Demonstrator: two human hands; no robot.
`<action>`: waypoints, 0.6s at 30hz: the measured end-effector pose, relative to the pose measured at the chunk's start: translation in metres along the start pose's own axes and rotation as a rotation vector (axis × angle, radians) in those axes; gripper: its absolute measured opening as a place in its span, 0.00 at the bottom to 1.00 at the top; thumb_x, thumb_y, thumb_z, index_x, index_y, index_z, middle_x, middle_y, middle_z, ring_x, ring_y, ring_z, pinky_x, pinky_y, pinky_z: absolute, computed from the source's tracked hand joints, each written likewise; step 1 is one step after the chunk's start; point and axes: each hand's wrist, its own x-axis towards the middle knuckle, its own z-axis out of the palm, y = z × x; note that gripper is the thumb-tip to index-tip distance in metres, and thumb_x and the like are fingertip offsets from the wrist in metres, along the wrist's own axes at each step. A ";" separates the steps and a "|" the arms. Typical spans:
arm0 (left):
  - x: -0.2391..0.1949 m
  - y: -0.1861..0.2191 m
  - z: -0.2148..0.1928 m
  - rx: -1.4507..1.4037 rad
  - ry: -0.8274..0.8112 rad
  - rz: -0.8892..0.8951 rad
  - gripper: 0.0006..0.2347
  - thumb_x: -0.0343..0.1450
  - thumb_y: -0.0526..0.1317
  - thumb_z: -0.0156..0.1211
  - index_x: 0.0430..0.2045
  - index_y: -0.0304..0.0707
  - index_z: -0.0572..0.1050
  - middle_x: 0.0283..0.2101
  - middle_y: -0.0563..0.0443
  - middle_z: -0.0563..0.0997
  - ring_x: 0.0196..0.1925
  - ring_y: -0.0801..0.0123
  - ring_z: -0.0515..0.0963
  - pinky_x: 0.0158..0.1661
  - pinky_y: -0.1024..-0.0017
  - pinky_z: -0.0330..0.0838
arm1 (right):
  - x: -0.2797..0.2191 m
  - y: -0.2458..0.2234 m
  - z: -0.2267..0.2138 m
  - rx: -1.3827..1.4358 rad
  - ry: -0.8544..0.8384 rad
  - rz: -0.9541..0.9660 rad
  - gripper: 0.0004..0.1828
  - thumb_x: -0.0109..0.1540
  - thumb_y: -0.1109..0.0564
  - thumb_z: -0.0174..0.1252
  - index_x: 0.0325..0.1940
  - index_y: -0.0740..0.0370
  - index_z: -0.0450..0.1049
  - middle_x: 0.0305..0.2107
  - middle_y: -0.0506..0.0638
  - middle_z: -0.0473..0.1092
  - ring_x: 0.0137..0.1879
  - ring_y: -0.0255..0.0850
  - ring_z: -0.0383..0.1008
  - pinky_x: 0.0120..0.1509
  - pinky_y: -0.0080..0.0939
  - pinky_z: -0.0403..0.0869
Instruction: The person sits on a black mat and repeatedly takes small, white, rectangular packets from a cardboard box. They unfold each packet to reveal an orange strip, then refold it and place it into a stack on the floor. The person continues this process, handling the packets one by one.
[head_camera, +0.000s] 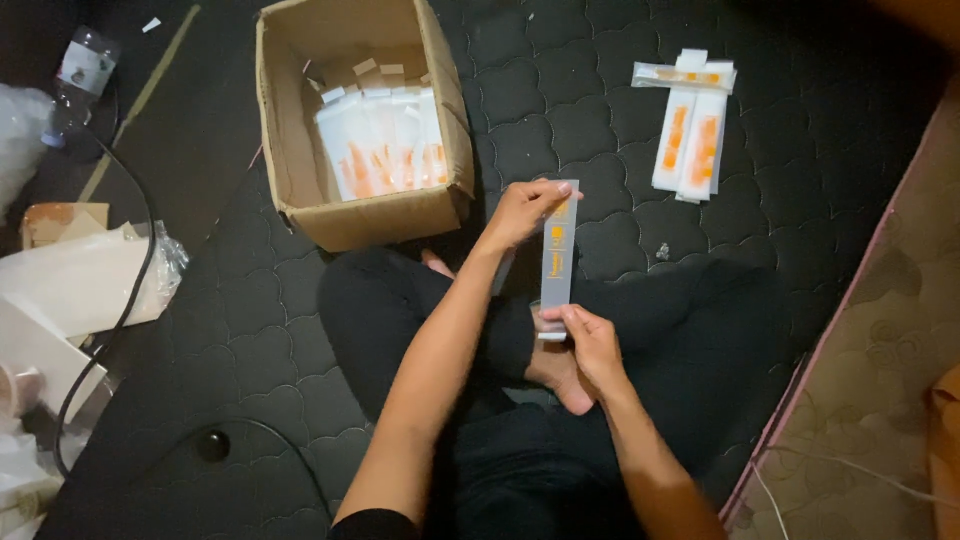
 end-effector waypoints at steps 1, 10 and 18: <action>0.006 -0.009 -0.001 0.000 0.001 0.002 0.11 0.72 0.51 0.65 0.29 0.46 0.86 0.30 0.58 0.80 0.37 0.73 0.76 0.44 0.67 0.70 | 0.000 0.001 0.001 0.000 -0.001 -0.002 0.19 0.72 0.54 0.50 0.42 0.56 0.87 0.38 0.47 0.82 0.48 0.34 0.73 0.61 0.40 0.70; 0.017 -0.025 -0.006 -0.051 -0.023 -0.090 0.12 0.72 0.51 0.66 0.34 0.44 0.87 0.35 0.56 0.84 0.39 0.68 0.80 0.46 0.64 0.73 | -0.002 -0.003 0.002 -0.037 0.025 -0.056 0.18 0.71 0.54 0.51 0.42 0.54 0.88 0.37 0.45 0.81 0.47 0.33 0.76 0.59 0.39 0.71; 0.008 -0.012 -0.005 -0.129 -0.001 -0.122 0.12 0.72 0.47 0.66 0.36 0.38 0.86 0.42 0.53 0.85 0.44 0.71 0.78 0.46 0.66 0.74 | -0.003 -0.002 0.004 -0.032 0.022 -0.025 0.17 0.70 0.53 0.51 0.43 0.54 0.88 0.39 0.44 0.81 0.49 0.32 0.77 0.61 0.39 0.71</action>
